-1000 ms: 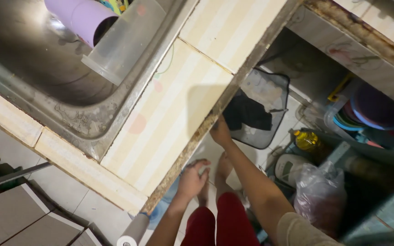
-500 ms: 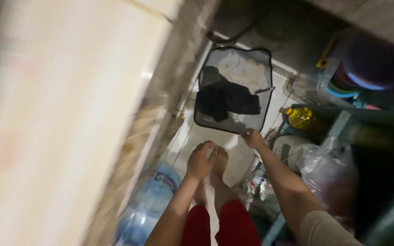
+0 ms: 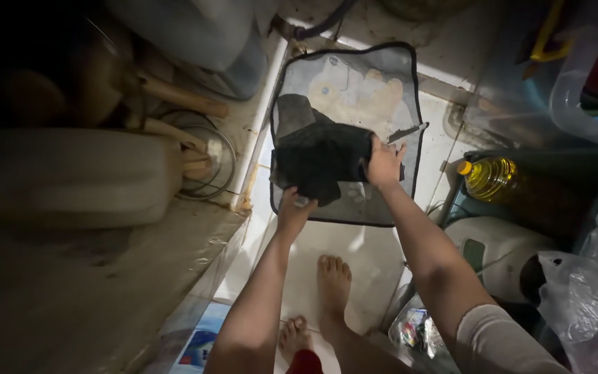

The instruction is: The person picks up a large water jug, carries it to a desk, and pours water into a smaller purple and white bottle.

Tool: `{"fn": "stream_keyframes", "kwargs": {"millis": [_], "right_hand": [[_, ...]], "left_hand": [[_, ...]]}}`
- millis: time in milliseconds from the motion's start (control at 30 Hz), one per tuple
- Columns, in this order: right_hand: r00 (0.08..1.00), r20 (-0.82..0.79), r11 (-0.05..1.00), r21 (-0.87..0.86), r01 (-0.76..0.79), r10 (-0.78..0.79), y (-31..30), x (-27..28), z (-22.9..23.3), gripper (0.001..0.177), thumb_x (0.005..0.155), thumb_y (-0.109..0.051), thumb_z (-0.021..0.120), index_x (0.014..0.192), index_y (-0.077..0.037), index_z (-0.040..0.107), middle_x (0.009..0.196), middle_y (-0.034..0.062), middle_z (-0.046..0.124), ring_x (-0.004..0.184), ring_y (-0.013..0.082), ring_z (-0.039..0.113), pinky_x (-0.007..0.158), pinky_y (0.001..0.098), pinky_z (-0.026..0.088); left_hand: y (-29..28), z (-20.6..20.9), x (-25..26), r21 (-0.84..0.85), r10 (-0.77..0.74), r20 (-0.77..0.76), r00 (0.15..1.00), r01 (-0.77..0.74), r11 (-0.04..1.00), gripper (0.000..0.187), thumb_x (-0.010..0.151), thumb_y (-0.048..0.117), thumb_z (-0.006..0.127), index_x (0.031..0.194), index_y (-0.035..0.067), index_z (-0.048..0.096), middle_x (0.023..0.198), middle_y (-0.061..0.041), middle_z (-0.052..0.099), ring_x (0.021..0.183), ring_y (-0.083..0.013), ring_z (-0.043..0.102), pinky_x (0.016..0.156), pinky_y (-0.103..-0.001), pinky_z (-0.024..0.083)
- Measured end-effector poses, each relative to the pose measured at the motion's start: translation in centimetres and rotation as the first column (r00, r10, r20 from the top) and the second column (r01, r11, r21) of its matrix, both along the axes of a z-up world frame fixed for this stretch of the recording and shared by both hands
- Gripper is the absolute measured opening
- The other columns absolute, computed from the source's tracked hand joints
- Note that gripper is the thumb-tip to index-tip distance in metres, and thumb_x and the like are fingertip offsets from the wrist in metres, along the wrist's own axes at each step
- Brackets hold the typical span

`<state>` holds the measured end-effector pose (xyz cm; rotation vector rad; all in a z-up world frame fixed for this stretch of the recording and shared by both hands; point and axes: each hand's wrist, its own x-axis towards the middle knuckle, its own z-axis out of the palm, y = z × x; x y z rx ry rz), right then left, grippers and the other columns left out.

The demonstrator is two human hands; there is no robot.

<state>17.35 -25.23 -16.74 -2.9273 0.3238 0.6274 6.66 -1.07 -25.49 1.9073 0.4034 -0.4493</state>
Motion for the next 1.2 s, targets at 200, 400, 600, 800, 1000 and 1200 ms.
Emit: {"fn": "stream_keyframes", "kwargs": {"millis": [200,400,600,800,1000,1200], "right_hand": [[0.942,-0.033,0.695,0.684,-0.222,0.333,2.7,-4.9,12.7,0.031,0.096,-0.030,0.062,0.101,0.000,0.063,0.087,0.0230,0.068,0.077,0.0370,0.067,0.072,0.0471,0.051],[0.736,-0.232,0.277,0.959,0.063,0.636,2.4,-9.6,34.9,0.021,0.095,-0.023,0.072,0.106,-0.004,0.072,0.089,0.0114,0.076,0.078,0.0252,0.074,0.069,0.0359,0.056],[0.742,0.098,-0.056,0.995,-0.081,0.663,0.1,-9.4,37.3,0.017,0.100,-0.016,0.073,0.093,-0.001,0.068,0.078,0.0138,0.064,0.075,0.0347,0.066,0.096,0.0486,0.050],[0.734,0.090,0.044,0.986,-0.161,0.673,-0.8,-11.0,36.8,0.021,0.099,-0.017,0.074,0.092,0.001,0.067,0.108,0.0190,0.066,0.107,0.0377,0.066,0.099,0.0493,0.048],[0.926,-0.063,0.481,0.866,-0.134,0.371,-3.3,-14.5,39.0,0.027,0.101,-0.021,0.061,0.103,0.003,0.072,0.110,0.0143,0.065,0.105,0.0295,0.060,0.092,0.0453,0.045],[0.929,-0.328,0.836,0.450,0.314,-0.172,-1.0,-17.3,45.4,0.037,0.098,-0.036,0.064,0.106,-0.001,0.075,0.077,0.0123,0.073,0.073,0.0207,0.063,0.077,0.0299,0.055]], "left_hand": [[-2.0,-2.8,-3.1,-0.058,0.124,-0.106,0.987,-0.131,0.990,0.067,0.083,0.036,0.080,0.136,0.001,0.058,0.129,-0.019,0.069,0.121,-0.0270,0.065,0.104,-0.036,0.051],[1.1,-0.6,-8.4,-0.074,0.205,-0.302,0.931,-0.238,0.969,0.058,0.085,0.032,0.077,0.129,0.001,0.058,0.122,-0.020,0.068,0.114,-0.0299,0.066,0.097,-0.039,0.053],[2.0,-2.3,-4.8,0.168,0.369,-0.314,0.875,-0.331,0.928,0.048,0.087,0.029,0.074,0.122,0.000,0.058,0.116,-0.021,0.068,0.106,-0.0327,0.068,0.091,-0.041,0.055],[-0.8,-5.0,-0.2,0.414,0.438,-0.266,0.859,-0.308,0.856,0.039,0.088,0.025,0.071,0.115,-0.001,0.058,0.109,-0.022,0.068,0.099,-0.0356,0.069,0.085,-0.043,0.056],[0.4,-2.6,-1.0,0.406,0.423,-0.216,0.880,-0.313,0.859,0.024,0.084,0.012,0.067,0.107,0.006,0.072,0.111,-0.018,0.072,0.095,-0.0321,0.067,0.082,-0.042,0.056],[0.5,12.1,-4.7,-0.193,0.522,-0.447,0.726,-0.648,0.737,0.034,0.079,0.002,0.065,0.113,0.000,0.065,0.104,-0.015,0.068,0.075,-0.0233,0.065,0.069,-0.039,0.056]]}}
